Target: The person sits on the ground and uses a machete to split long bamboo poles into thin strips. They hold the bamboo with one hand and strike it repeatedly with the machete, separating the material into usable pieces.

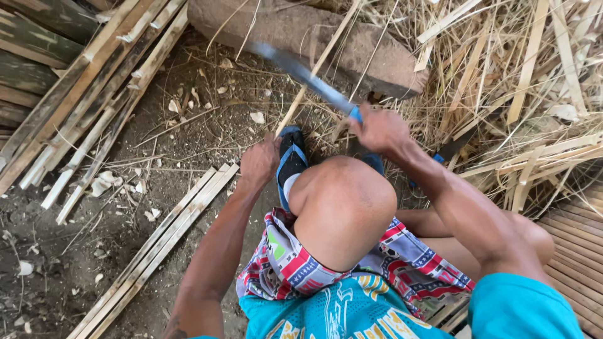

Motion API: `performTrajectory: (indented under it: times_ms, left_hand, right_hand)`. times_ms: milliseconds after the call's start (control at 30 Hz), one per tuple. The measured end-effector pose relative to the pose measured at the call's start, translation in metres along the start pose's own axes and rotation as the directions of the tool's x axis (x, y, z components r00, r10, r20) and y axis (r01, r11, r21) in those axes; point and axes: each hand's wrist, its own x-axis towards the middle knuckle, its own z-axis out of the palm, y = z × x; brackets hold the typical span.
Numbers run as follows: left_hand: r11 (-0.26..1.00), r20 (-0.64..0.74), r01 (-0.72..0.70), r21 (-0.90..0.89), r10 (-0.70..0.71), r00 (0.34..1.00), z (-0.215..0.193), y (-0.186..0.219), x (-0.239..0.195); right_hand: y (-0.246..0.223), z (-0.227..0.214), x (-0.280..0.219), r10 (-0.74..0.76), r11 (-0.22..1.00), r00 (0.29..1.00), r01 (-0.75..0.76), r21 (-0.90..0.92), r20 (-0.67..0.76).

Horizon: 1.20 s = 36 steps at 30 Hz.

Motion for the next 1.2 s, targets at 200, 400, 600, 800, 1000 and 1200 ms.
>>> performTrajectory:
  times_ms: [200,400,600,800,1000,1200]
  left_hand:
    - [0.996,0.052,0.084,0.004,-0.084,0.995,-0.004,-0.019,-0.025]
    - [0.983,-0.026,-0.047,-0.175,0.043,0.999,0.001,-0.014,0.008]
    - [0.966,0.019,0.020,-0.257,-0.016,1.000,-0.009,0.007,0.014]
    - [0.980,-0.016,-0.063,-0.187,0.061,0.998,-0.011,0.003,0.011]
    - [0.984,0.240,0.042,-0.174,0.001,0.971,-0.024,-0.024,-0.022]
    - [0.847,0.227,0.118,-0.518,0.003,0.974,-0.022,0.035,0.085]
  right_hand:
    - [0.071,-0.035,0.025,0.354,0.921,0.917,-0.307,0.241,-0.183]
    - [0.039,-0.020,0.010,0.209,0.974,0.969,-0.194,0.118,-0.133]
    - [-0.008,0.020,-0.002,0.087,0.980,0.995,-0.096,0.175,0.056]
    - [-0.007,0.022,-0.001,0.005,1.000,0.979,-0.007,0.006,0.203]
    - [0.073,-0.027,0.024,0.373,0.917,0.881,-0.304,0.257,-0.289]
    - [0.058,-0.019,0.023,0.335,0.923,0.919,-0.275,0.270,-0.208]
